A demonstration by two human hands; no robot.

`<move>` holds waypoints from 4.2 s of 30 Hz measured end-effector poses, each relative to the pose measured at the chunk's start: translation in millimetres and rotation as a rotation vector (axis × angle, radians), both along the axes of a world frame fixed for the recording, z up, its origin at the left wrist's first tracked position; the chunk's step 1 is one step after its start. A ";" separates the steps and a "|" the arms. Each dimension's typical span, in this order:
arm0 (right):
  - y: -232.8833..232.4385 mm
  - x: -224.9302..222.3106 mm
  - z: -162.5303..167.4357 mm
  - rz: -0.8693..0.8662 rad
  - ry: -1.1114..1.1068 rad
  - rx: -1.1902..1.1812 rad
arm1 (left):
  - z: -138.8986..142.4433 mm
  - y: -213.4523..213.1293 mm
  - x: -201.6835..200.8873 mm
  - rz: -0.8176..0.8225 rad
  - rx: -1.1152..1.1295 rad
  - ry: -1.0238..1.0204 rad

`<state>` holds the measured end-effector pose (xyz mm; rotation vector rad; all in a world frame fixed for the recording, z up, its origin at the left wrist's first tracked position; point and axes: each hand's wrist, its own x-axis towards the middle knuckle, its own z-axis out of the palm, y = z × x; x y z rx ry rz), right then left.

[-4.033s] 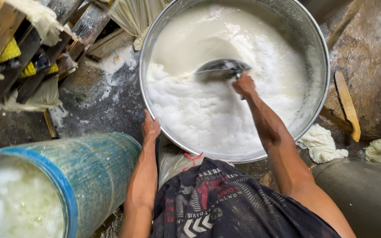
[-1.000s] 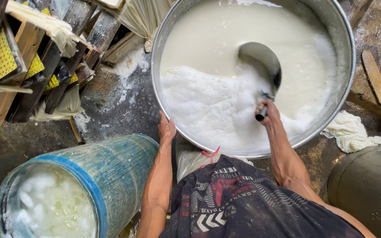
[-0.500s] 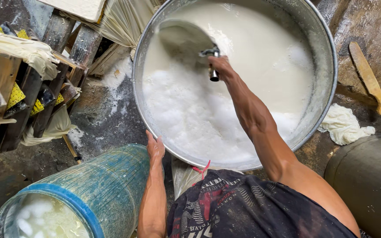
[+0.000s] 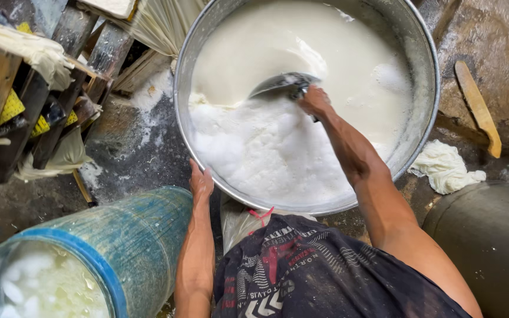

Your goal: The person uses a wide metal skimmer ladle to scoop yellowish foam off the surface of large vats of white soy milk, transferring the skimmed liquid between basins and stirring the contents. They move between several vats, holding basin rims with one hand while skimming with the other.

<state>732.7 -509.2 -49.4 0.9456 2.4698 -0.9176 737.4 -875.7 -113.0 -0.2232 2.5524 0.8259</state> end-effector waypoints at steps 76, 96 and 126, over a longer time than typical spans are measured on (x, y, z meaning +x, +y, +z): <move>-63.3 137.9 -14.6 0.184 -0.168 0.062 | 40.1 -98.6 4.8 0.005 0.144 0.141; -271.7 -7.9 -23.7 0.144 0.725 -0.535 | -1.1 -544.4 226.1 0.617 -0.267 0.347; -931.0 13.4 -127.4 1.062 -0.722 -0.532 | -30.7 -552.7 253.6 1.093 -0.264 0.546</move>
